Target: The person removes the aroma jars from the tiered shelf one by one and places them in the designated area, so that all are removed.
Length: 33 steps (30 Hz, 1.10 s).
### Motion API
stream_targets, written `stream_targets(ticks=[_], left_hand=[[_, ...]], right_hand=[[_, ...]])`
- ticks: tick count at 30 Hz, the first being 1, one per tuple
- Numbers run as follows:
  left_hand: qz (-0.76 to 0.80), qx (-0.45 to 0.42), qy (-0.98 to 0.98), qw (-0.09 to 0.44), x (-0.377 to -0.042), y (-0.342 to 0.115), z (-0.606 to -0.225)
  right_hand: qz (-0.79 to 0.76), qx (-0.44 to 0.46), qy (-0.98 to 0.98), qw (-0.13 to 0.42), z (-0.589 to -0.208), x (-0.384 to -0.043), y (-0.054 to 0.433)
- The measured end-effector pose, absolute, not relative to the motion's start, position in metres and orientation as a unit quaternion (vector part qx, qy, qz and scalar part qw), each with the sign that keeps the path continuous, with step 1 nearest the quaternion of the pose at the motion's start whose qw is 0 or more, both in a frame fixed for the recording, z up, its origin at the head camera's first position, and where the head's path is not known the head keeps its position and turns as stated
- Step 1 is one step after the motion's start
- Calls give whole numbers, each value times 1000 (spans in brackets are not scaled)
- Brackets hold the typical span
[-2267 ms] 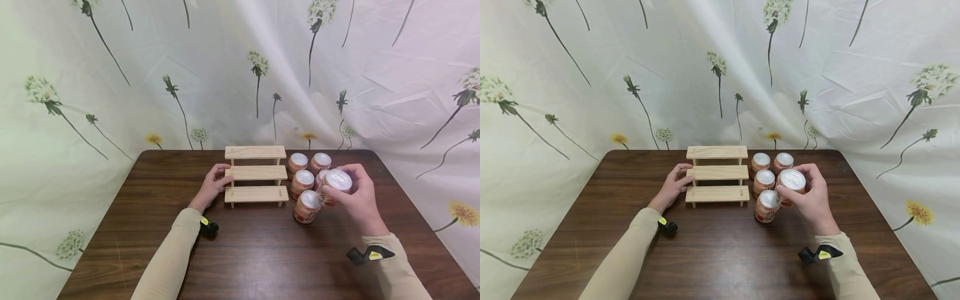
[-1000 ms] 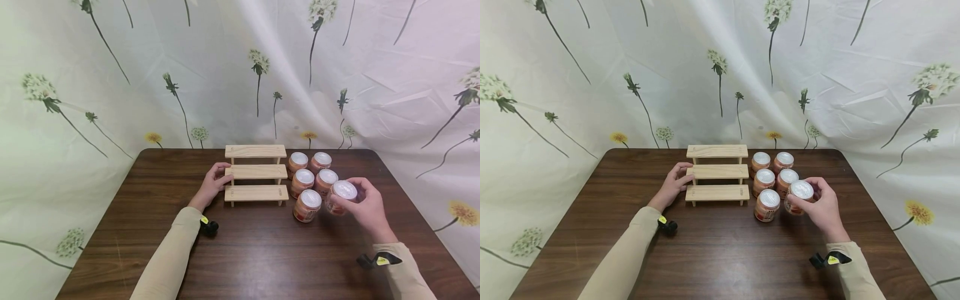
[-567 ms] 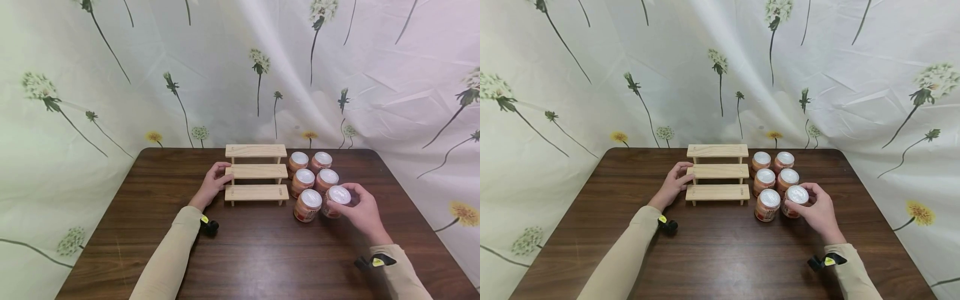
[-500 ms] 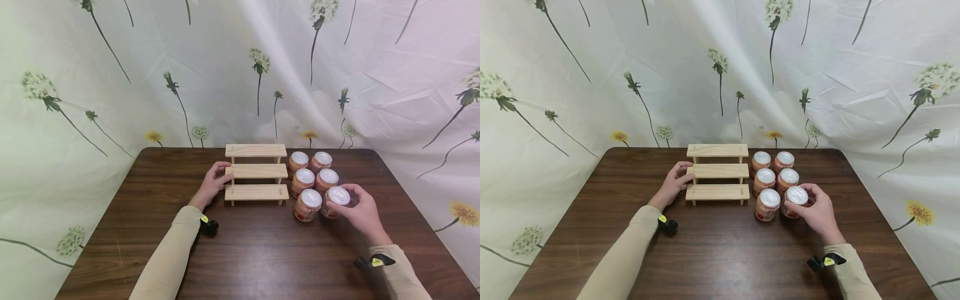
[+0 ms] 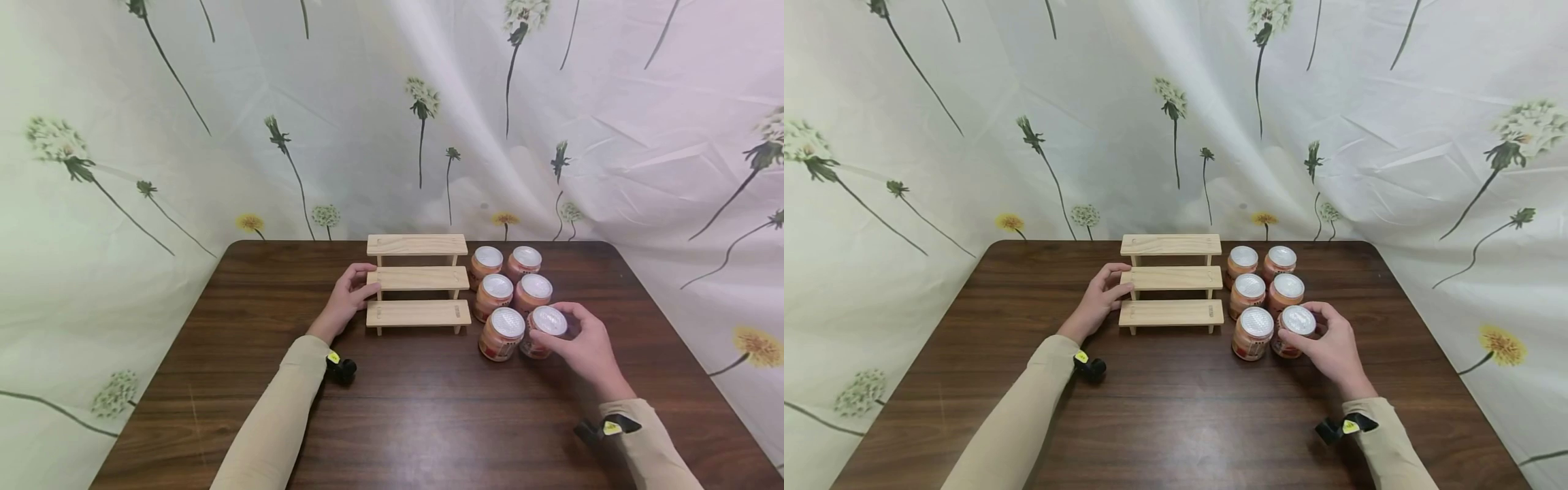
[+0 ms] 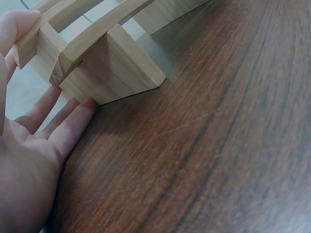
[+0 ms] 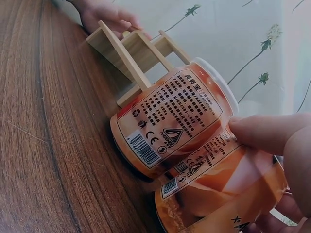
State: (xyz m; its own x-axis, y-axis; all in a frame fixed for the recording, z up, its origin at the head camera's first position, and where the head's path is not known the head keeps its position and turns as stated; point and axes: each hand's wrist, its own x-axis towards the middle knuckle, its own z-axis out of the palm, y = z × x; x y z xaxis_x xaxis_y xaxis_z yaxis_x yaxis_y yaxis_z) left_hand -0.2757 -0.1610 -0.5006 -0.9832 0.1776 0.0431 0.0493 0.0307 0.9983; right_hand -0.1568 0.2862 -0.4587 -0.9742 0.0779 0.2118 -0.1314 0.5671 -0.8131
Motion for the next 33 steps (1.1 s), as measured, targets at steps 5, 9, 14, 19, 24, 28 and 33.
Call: stream_targets(ticks=[5,9,14,19,24,28,33], left_hand=[[694,77,714,46,-275,-162,-500],[694,76,714,48,-273,-164,-500],[693,75,715,48,-272,-165,-500],[690,79,719,44,-273,-165,-501],[689,77,719,44,-273,-165,-503],[688,76,720,48,-273,-164,-503],[687,80,721,46,-272,-164,-502]], right_hand=[[461,11,-882,101,-458,-157,286],[460,15,-883,96,-459,-158,287],[467,26,-879,94,-461,-157,287],[468,28,-878,93,-461,-157,287],[458,26,-885,85,-461,-157,289],[448,27,-890,77,-461,-156,291],[435,37,-897,71,-461,-156,294]])
